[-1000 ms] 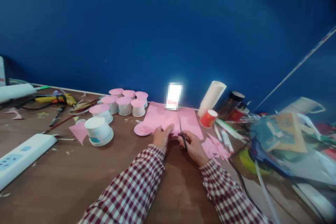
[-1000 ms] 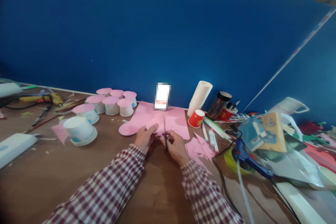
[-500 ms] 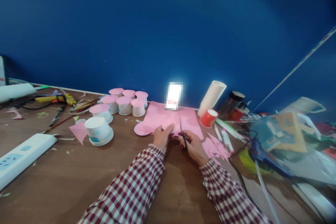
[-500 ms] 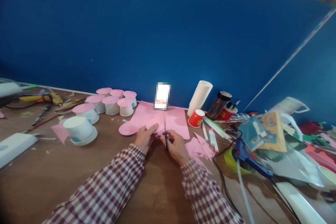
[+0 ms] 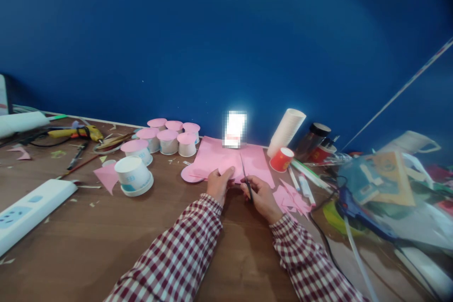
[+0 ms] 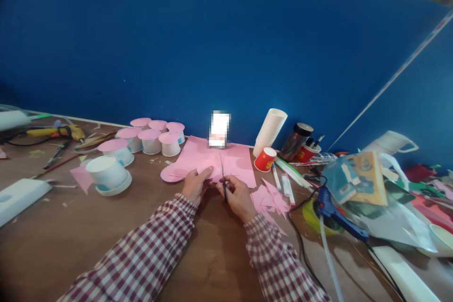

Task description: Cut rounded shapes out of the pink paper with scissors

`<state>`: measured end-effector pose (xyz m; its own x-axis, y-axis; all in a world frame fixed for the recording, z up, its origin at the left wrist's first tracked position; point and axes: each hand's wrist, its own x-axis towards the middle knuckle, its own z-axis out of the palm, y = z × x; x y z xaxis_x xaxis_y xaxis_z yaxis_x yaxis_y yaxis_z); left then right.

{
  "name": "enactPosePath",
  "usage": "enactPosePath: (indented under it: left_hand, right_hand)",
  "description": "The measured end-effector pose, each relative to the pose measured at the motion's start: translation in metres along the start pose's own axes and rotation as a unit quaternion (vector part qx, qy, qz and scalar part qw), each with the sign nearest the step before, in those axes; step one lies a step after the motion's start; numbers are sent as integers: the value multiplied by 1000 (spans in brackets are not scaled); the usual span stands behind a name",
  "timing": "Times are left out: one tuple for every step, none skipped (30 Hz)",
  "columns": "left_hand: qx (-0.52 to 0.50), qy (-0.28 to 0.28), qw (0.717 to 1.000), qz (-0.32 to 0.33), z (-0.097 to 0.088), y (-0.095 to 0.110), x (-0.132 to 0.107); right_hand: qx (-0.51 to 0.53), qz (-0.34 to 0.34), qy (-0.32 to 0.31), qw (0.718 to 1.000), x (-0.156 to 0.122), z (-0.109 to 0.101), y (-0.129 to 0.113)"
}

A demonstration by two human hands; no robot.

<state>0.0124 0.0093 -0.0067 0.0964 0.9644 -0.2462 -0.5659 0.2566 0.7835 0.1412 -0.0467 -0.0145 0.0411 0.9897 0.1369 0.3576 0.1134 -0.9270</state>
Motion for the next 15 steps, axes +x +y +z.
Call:
enactPosePath:
  left_hand:
    - [0,1,1000,-1,0,0,0]
    - [0,2,1000,-2,0,0,0]
    - [0,3,1000,-3,0,0,0]
    - [1,5,1000,-3,0,0,0]
    - [2,6,1000,-3,0,0,1]
    - [2,7,1000,-3,-1,0,1]
    - [1,8,1000,-3,-1,-1,2]
    - [0,10,1000,-2,-1,-1,3]
    - [-1,12,1000,0,-2,-2,4]
    - [-2,16,1000,1,-2,-3,5]
    - [-3,18,1000,3,-2,-3,6]
    - [-3,20,1000,3,-2,-4,6]
    - [-1,20,1000,3,-2,-4,6]
    - [1,19,1000,4,-2,-4,6]
    - [3,17,1000,5,-2,-3,5]
  right_hand:
    - [-1,0,0,1000,0,0,0]
    - [-2,0,1,1000,0,0,1]
    - [-2,1,2,1000,0,0,0]
    - [-2,3,2,1000,0,0,0]
    - [-1,4,2,1000,0,-1,-1]
    - [1,5,2,1000,0,0,-1]
    - [2,5,1,1000,0,0,-2]
    - [4,5,0,1000,0,0,-3]
    - [6,4,-2,1000,0,0,-3]
    - [7,5,-4,1000,0,0,-3]
    - [8,6,-6,1000,0,0,-3]
    - [9,7,-8,1000,0,0,-3]
    - [8,7,-9,1000,0,1,-3]
    - [8,7,-9,1000,0,1,-3]
    - [8,6,-9,1000,0,1,-2]
